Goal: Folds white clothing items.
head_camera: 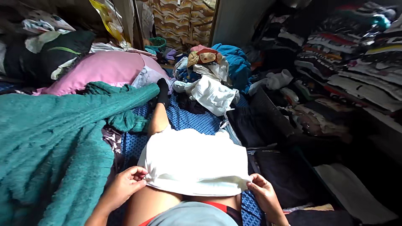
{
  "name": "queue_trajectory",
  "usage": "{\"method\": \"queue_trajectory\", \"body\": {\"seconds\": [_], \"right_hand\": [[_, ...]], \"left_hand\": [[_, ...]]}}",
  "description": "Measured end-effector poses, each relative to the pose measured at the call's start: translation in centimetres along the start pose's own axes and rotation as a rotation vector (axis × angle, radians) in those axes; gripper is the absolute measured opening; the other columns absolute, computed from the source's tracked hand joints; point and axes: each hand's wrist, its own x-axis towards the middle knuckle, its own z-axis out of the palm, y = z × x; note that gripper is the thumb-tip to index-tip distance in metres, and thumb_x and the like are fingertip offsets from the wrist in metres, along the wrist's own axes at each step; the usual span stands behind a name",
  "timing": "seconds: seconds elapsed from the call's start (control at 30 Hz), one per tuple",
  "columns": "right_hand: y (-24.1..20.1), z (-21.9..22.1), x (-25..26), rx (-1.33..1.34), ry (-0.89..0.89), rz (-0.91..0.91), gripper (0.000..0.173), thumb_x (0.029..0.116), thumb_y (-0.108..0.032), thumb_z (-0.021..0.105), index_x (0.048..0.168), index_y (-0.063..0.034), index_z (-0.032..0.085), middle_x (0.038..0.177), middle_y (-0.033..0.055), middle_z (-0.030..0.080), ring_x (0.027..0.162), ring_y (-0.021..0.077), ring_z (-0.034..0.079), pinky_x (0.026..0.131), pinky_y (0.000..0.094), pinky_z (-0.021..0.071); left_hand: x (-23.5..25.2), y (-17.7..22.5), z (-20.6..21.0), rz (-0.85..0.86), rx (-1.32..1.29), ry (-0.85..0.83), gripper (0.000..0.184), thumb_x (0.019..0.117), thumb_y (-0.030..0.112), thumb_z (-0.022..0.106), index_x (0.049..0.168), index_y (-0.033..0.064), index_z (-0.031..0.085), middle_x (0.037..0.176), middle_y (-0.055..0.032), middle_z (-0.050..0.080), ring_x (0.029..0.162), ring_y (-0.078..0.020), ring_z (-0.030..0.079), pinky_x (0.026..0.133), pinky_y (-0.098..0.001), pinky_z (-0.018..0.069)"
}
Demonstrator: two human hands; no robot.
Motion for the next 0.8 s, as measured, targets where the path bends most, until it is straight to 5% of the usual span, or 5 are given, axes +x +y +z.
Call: {"method": "queue_trajectory", "body": {"seconds": [0.2,0.37,0.63,0.8], "right_hand": [[-0.1,-0.1,0.1,-0.015,-0.013,0.003,0.017,0.0783,-0.003,0.075,0.091,-0.0146,0.073,0.08,-0.0033,0.073,0.069,0.0051,0.068,0.067,0.0237,0.06],[-0.3,-0.1,0.1,-0.012,-0.02,-0.001,0.018,0.0784,-0.003,0.076,0.091,-0.015,0.073,0.08,-0.0032,0.073,0.07,0.0043,0.069,0.067,0.0225,0.0596],[-0.1,0.0,0.0,-0.002,-0.024,-0.003,0.018,0.0779,-0.004,0.077,0.092,-0.0146,0.073,0.081,-0.0029,0.073,0.071,0.0049,0.069,0.068,0.0231,0.0599],[-0.7,0.2,-0.1,-0.063,0.002,-0.022,0.019,0.0774,0.003,0.073,0.088,-0.0131,0.071,0.078,-0.0039,0.072,0.069,0.0033,0.068,0.066,0.0211,0.0585]], "left_hand": [[0.2,-0.6,0.9,0.076,0.066,0.041,0.021,0.0753,0.014,0.072,0.092,0.0013,0.07,0.096,-0.0027,0.067,0.078,0.0002,0.063,0.067,-0.0155,0.0524],[0.2,-0.6,0.6,0.14,0.079,-0.001,0.03,0.0829,0.021,0.069,0.106,0.0021,0.071,0.103,-0.0043,0.07,0.082,-0.0016,0.064,0.071,-0.0185,0.0541],[1.1,0.3,0.5,0.343,0.361,-0.025,0.019,0.0816,0.025,0.068,0.085,0.0082,0.075,0.083,-0.0029,0.068,0.072,-0.0066,0.064,0.063,-0.0225,0.0539],[1.5,1.1,0.3,0.362,0.492,-0.091,0.014,0.0828,0.018,0.066,0.082,0.0041,0.069,0.082,-0.0078,0.066,0.071,-0.0197,0.065,0.063,-0.039,0.0553]]}}
